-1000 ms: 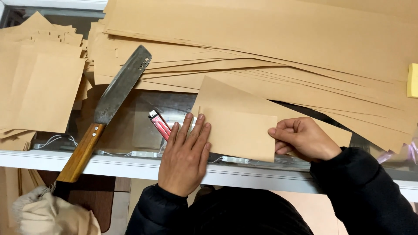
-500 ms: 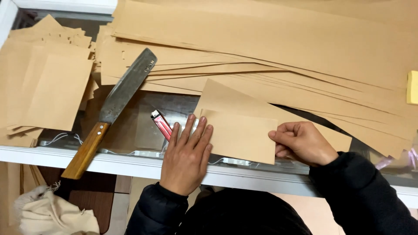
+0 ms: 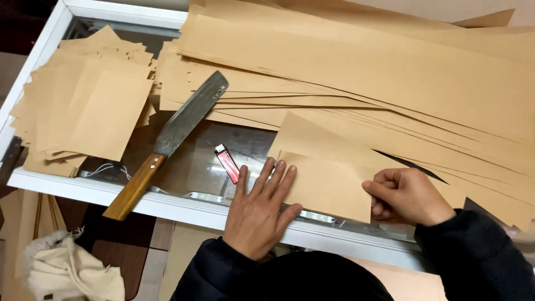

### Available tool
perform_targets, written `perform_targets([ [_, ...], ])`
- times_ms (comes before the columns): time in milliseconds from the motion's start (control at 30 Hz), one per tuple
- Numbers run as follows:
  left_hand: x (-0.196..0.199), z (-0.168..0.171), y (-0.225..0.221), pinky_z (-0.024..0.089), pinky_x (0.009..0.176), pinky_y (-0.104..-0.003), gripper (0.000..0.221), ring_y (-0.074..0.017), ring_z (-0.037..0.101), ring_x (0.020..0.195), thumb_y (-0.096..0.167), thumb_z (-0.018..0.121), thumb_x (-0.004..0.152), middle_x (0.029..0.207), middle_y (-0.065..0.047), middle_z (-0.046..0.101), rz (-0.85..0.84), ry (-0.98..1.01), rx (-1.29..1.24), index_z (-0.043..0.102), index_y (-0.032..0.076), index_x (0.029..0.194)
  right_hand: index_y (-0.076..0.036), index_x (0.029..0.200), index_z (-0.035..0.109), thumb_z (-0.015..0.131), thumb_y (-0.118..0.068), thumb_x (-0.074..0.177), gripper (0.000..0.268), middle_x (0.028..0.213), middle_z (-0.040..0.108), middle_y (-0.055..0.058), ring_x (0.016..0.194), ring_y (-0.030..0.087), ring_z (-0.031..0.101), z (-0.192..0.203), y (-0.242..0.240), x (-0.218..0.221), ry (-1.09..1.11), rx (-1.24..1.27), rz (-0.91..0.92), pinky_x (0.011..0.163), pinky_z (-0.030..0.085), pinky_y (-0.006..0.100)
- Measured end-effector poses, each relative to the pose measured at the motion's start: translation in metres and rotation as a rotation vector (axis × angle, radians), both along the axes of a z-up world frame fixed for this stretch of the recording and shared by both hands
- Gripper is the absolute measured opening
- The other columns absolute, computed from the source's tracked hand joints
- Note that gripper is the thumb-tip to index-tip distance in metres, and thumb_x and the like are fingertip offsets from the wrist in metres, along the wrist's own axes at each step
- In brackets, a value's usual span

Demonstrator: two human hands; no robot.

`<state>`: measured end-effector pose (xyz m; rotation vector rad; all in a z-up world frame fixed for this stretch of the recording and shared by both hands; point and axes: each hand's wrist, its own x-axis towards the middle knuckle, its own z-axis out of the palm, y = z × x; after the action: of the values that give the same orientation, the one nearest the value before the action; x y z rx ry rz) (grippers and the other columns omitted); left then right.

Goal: Folding and cutting brown paper strips using a knife on a glass counter

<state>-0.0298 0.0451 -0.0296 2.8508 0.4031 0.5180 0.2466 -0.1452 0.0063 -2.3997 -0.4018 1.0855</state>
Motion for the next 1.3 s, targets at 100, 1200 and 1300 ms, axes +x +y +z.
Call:
perform_targets([
  [100, -0.001, 0.001, 0.000, 0.017, 0.138, -0.067, 0.072, -0.0316, 0.036, 0.171, 0.057, 0.047, 0.118, 0.178, -0.013, 0.052, -0.007, 0.005, -0.006, 0.045, 0.013, 0.175, -0.027, 0.096, 0.085, 0.076, -0.057, 0.097, 0.031, 0.082, 0.088, -0.008, 0.076, 0.019, 0.081, 0.018, 0.004, -0.018, -0.620, -0.169, 0.290, 0.076, 0.061, 0.039],
  [1200, -0.011, 0.009, 0.076, 0.059, 0.078, -0.063, 0.054, -0.0426, 0.070, 0.106, 0.019, 0.073, 0.100, 0.118, -0.016, 0.066, 0.393, 0.136, -0.327, 0.061, 0.010, 0.152, -0.016, 0.155, 0.065, 0.063, -0.066, 0.107, 0.069, 0.140, 0.069, 0.011, 0.132, 0.034, 0.065, -0.012, 0.065, -0.136, -0.971, 0.372, 0.837, 0.093, 0.058, 0.050],
  [1300, -0.013, 0.031, 0.079, 0.056, 0.077, -0.055, 0.032, -0.0356, 0.072, 0.089, 0.026, 0.072, 0.103, 0.113, -0.009, 0.075, 0.266, -0.004, -0.466, 0.075, 0.015, 0.133, -0.019, 0.158, 0.064, 0.061, -0.066, 0.107, 0.069, 0.137, 0.067, 0.009, 0.130, 0.033, 0.063, -0.011, 0.067, -0.137, -0.965, 0.351, 0.844, 0.089, 0.058, 0.051],
])
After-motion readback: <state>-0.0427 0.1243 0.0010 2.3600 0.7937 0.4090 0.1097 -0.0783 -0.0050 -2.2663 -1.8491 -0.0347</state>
